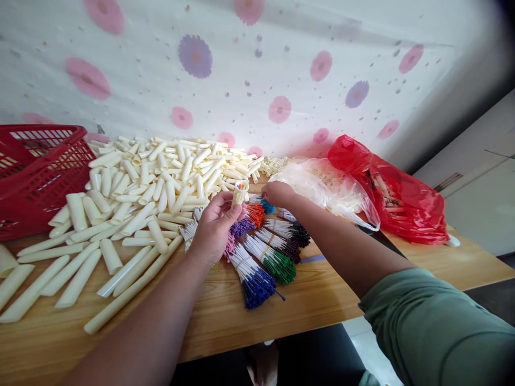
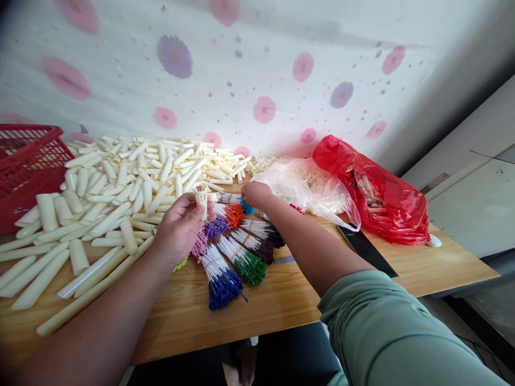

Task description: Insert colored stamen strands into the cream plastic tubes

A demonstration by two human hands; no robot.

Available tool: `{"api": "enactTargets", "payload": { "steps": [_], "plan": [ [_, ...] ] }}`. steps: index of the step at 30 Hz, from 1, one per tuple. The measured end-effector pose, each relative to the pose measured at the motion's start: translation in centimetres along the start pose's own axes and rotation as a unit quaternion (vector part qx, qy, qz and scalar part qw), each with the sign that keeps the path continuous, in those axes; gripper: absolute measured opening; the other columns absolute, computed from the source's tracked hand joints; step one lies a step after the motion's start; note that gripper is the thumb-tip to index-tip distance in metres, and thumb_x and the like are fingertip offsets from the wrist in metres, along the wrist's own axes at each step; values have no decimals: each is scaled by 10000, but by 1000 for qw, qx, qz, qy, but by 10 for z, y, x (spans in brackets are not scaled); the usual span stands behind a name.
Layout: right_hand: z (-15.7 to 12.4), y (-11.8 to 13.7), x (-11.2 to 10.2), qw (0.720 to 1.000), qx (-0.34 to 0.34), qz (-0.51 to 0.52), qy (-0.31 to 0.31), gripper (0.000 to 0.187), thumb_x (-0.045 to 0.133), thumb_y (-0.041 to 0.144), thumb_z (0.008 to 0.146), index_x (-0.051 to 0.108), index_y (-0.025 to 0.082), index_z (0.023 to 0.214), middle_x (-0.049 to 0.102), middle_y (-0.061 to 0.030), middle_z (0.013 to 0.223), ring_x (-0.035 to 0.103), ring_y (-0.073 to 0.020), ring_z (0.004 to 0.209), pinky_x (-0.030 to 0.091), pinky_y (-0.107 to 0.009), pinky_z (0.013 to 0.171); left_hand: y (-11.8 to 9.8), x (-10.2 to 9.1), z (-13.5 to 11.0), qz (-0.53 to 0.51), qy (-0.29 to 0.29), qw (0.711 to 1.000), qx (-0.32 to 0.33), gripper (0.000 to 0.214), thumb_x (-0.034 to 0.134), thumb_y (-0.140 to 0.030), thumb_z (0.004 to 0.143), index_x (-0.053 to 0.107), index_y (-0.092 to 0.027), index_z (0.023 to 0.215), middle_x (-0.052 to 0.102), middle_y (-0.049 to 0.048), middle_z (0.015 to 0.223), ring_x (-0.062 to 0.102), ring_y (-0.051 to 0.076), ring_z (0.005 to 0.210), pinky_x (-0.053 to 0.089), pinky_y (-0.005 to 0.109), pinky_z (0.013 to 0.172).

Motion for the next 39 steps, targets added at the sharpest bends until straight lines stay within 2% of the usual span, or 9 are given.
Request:
{"api": "enactTargets", "payload": {
  "steps": [5, 14, 18, 23, 26, 29, 34, 37, 39],
  "plan": [
    [0, 1, 1, 1000, 5, 9, 6, 280, 547, 341, 905, 579, 156, 1112, 606, -71, 1121, 607, -187, 969, 519, -397, 834, -1, 0, -1, 9, 4, 1000, -3, 229, 739, -306, 731, 628, -215, 910, 630, -13, 876, 589, 103, 790, 503, 254, 769],
    [-14, -10, 6, 985, 22, 143, -92, 107, 561, 175, 799, 658, 173, 845, 689, -74, 945, 608, -206, 908, 436, -273, 745, -3, 2, 0, 4, 4, 1000, 3, 237, 746, -309, 718, 626, -209, 896, 653, 1, 877, 608, 129, 800, 511, 283, 772],
    [-15, -22, 14, 959, 70, 255, -99, 90, 545, 174, 819, 625, 146, 848, 675, -40, 795, 620, -150, 745, 465, -254, 669, -4, 2, 0, 2, -8, 1000, 3, 249, 759, -315, 702, 629, -209, 886, 654, -5, 848, 612, 124, 781, 513, 278, 759],
    [-22, -27, 23, 906, 117, 398, -81, 48, 476, 136, 873, 518, 146, 853, 653, -10, 761, 626, -92, 613, 520, -227, 572, -5, 2, 1, 5, -18, 1000, -2, 291, 787, -322, 663, 629, -199, 874, 648, -6, 845, 610, 122, 787, 516, 274, 754],
    [-28, -30, 22, 878, 126, 452, -93, 120, 383, 75, 856, 438, 178, 827, 670, -20, 777, 640, -82, 595, 526, -211, 564, -5, 1, 2, 13, -30, 999, -4, 301, 783, -326, 664, 624, -193, 882, 643, 3, 853, 605, 125, 788, 518, 272, 743],
    [-35, -36, 16, 865, 127, 470, -118, 104, 372, 99, 846, 407, 190, 812, 660, -23, 788, 630, -87, 578, 504, -208, 536, -5, -2, 2, 20, -38, 999, -5, 307, 777, -328, 667, 614, -193, 890, 640, 4, 855, 599, 131, 789, 516, 276, 738],
    [-65, -33, -4, 871, 61, 455, -173, 51, 523, 199, 794, 481, 186, 769, 599, 0, 728, 562, -103, 630, 443, -207, 557, -5, -6, 5, 40, -37, 998, 25, 266, 740, -348, 715, 623, -212, 912, 664, 5, 875, 610, 151, 823, 494, 302, 786],
    [-91, -12, -13, 871, -30, 469, -144, 81, 563, 264, 789, 549, 185, 798, 578, 22, 686, 544, -106, 624, 436, -221, 576, -6, -6, 3, 70, -20, 996, 52, 255, 718, -372, 736, 645, -209, 918, 679, 20, 850, 621, 177, 857, 468, 319, 841],
    [-105, 4, -14, 860, -100, 485, -125, 108, 582, 283, 787, 570, 176, 794, 561, 26, 674, 523, -102, 616, 417, -224, 567, -6, -3, 0, 79, 22, 996, 38, 242, 705, -377, 748, 660, -208, 915, 685, 30, 842, 627, 190, 864, 459, 328, 861]
  ]
}}
Point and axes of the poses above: each hand's wrist, its own z-axis towards the middle knuckle, its own x-axis out of the palm, y = z × x, the point moved 2 cm from there along z, towards the middle knuckle
